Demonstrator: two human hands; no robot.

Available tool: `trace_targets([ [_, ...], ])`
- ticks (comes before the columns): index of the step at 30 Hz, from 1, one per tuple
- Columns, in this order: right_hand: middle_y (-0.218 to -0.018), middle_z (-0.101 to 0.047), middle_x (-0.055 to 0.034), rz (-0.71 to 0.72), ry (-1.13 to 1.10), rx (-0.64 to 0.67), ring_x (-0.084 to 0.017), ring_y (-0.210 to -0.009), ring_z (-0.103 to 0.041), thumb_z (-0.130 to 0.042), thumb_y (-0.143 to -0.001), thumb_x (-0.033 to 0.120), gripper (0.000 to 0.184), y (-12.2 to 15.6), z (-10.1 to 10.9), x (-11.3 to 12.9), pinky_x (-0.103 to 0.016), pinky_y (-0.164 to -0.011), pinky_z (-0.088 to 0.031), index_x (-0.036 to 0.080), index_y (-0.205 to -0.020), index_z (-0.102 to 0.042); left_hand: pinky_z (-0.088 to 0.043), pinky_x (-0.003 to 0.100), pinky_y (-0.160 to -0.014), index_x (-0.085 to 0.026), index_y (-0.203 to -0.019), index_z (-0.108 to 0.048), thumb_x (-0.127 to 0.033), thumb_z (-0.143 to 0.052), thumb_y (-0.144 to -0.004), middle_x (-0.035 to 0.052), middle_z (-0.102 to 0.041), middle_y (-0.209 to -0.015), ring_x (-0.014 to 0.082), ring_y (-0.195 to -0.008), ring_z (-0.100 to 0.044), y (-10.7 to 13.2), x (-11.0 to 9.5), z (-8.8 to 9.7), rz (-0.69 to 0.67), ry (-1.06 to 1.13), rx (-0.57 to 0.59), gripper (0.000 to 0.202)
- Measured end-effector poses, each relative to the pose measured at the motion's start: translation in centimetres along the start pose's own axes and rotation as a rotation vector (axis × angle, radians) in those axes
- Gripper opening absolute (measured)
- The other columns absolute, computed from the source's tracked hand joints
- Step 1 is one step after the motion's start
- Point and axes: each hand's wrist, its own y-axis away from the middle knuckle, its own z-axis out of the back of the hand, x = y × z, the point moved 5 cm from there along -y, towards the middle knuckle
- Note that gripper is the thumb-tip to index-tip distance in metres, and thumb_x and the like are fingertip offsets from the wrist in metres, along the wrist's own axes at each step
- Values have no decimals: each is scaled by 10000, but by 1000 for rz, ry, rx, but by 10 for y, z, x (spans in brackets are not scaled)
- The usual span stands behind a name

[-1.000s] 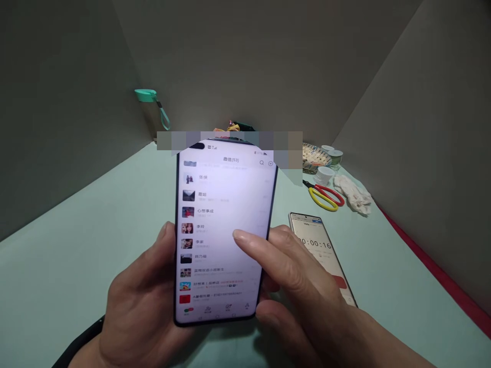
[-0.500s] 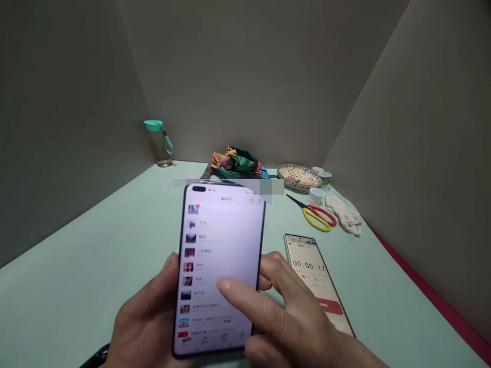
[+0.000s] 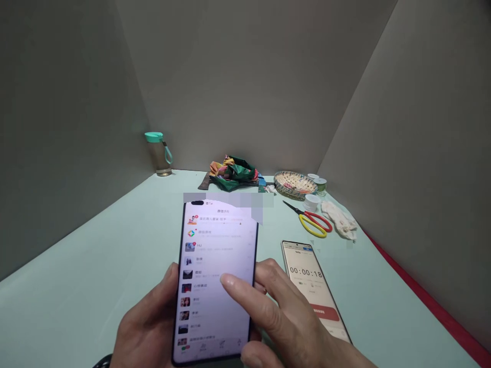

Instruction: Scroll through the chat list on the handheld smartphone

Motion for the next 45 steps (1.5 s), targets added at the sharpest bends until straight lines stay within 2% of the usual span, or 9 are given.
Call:
trace_targets([
  [6, -947, -417, -55, 24, 1, 103, -174, -811, -426, -368, -1027, 293, 413, -5, 2, 1, -273, -678, -454, 184, -1425, -398, -518, 480, -1048, -346, -995, -841, -508, -623, -910, 74, -815, -1042, 374, -1244, -641, -1, 2, -2, 16, 9, 0, 285],
  [10, -959, -438, -70, 24, 1, 40, -184, -819, -437, -300, -1059, 334, 439, -5, 6, 1, -288, -665, -454, 171, -1455, -395, -525, 468, -1045, -350, -1109, -804, -489, -643, -908, 57, -824, -999, 362, -1209, -669, -2, 0, -8, -3, -9, 20, 293],
  [15, -970, -467, -72, 4, 19, 80, -181, -835, -466, -344, -1062, 320, 455, -4, 7, 4, -289, -687, -482, 147, -1483, -366, -533, 435, -1046, -361, -1141, -785, -467, -652, -915, 34, -831, -949, 338, -1142, -711, -1, -1, -6, -17, 0, 13, 283],
  [19, -971, -496, -79, -39, -31, 21, -177, -830, -484, -349, -1073, 394, 476, -2, 8, 3, -271, -668, -474, 167, -1489, -389, -518, 433, -1070, -351, -1208, -754, -461, -625, -939, 25, -829, -989, 329, -1149, -710, 0, 1, -3, -5, 43, 29, 318],
  [29, -908, -544, -74, -61, -43, -3, -171, -773, -487, -369, -1064, 377, 453, -3, 8, 3, -282, -648, -508, 176, -1468, -406, -504, 458, -1098, -372, -1235, -737, -450, -583, -963, 17, -812, -1084, 343, -1264, -640, 2, 1, -2, -12, 101, 67, 322],
  [35, -977, -558, -87, -81, -66, 133, -167, -839, -510, -395, -1058, 313, 438, -8, 10, 4, -286, -713, -531, 164, -1467, -342, -525, 431, -1087, -317, -1357, -652, -402, -520, -1006, 11, -774, -1207, 329, -1245, -656, 4, -1, 0, -60, 184, 87, 384],
  [39, -942, -547, -71, -69, -102, 77, -165, -801, -500, -392, -1060, 328, 449, -10, 17, 4, -295, -708, -536, 172, -1477, -330, -532, 390, -1079, -318, -1377, -634, -386, -523, -1008, -4, -766, -1226, 316, -1264, -645, 5, -3, 1, -79, 221, 115, 391],
  [43, -930, -541, -65, -66, -78, 140, -163, -814, -509, -424, -1052, 320, 457, -10, 12, 4, -287, -728, -544, 162, -1468, -321, -524, 417, -1088, -314, -1376, -635, -408, -520, -1003, 6, -773, -1210, 328, -1270, -639, 4, -2, 1, -63, 200, 104, 402],
  [45, -929, -527, -68, -59, -58, 82, -163, -804, -494, -379, -1061, 329, 433, -7, 12, 4, -285, -717, -533, 157, -1457, -350, -514, 437, -1097, -329, -1349, -659, -418, -527, -994, 11, -785, -1178, 334, -1271, -637, 3, 0, -1, -42, 182, 115, 388],
])
